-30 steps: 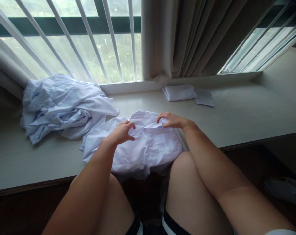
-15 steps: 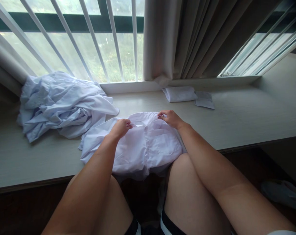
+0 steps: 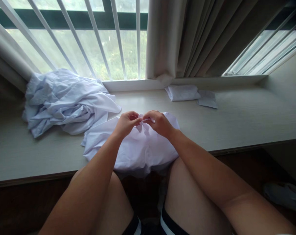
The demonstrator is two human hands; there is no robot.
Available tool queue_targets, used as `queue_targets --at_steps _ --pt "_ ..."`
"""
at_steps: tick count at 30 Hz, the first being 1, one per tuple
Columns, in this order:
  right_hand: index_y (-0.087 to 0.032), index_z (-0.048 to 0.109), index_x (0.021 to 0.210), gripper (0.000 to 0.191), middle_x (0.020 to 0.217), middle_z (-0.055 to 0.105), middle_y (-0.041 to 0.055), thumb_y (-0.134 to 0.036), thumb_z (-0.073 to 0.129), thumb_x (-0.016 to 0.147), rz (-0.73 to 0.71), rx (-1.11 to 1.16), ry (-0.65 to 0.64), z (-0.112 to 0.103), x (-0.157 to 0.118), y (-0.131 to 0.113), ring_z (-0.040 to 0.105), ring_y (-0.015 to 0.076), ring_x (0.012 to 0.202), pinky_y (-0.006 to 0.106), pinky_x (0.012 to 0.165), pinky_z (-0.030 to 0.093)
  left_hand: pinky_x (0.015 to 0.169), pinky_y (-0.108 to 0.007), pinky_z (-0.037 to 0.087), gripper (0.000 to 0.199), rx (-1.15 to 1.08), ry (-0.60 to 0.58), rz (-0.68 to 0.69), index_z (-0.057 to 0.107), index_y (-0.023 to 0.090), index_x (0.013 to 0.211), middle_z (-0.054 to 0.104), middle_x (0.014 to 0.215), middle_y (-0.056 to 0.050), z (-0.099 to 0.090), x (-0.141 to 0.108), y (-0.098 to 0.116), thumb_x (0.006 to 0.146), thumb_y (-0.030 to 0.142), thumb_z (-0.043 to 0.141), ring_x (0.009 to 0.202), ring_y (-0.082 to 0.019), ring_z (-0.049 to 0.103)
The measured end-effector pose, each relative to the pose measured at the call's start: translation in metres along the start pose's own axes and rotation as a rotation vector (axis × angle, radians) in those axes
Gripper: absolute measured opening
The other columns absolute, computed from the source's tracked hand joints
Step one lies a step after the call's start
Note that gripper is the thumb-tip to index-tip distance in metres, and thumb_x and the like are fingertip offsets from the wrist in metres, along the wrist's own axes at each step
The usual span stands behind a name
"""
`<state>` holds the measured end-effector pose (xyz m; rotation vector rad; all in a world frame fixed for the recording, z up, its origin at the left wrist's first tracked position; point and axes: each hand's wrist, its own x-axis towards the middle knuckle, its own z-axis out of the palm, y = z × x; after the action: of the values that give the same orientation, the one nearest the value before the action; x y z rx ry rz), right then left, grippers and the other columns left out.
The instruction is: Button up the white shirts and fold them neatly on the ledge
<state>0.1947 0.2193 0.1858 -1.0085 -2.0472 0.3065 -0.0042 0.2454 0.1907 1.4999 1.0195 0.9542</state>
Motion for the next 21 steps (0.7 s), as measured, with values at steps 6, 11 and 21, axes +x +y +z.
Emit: queue_targets --at_steps 6,11,21 --pt "-0.024 0.072 0.086 0.007 0.088 0.074 0.0010 -0.022 0.072 0.093 -0.060 -0.046 0.135 0.004 0.001 0.005 0.066 0.0201 0.088 0.037 0.090 0.045 0.072 -0.030 0.054 0.035 -0.121 -0.042 -0.056 0.074 0.014 0.082 0.070 0.076 -0.005 -0.001 -0.003 0.002 0.077 0.048 0.082 0.070 -0.014 0.065" --pt "-0.026 0.074 0.088 0.007 0.094 0.070 0.0020 -0.026 0.071 0.095 -0.085 -0.046 0.153 0.006 0.001 0.006 0.065 0.0194 0.090 0.036 0.087 0.048 0.072 -0.031 0.054 0.033 -0.149 -0.038 -0.092 0.074 0.014 0.083 0.070 0.079 -0.005 0.005 -0.006 0.001 0.078 0.046 0.080 0.073 -0.015 0.065" --pt "-0.024 0.072 0.090 0.008 0.091 0.068 0.0038 -0.031 0.072 0.094 -0.054 -0.057 0.212 0.012 0.000 0.004 0.065 0.0213 0.088 0.037 0.084 0.051 0.067 -0.027 0.049 0.035 -0.349 0.012 -0.212 0.070 0.013 0.078 0.066 0.079 -0.004 0.013 -0.010 0.001 0.070 0.043 0.086 0.072 -0.013 0.060"
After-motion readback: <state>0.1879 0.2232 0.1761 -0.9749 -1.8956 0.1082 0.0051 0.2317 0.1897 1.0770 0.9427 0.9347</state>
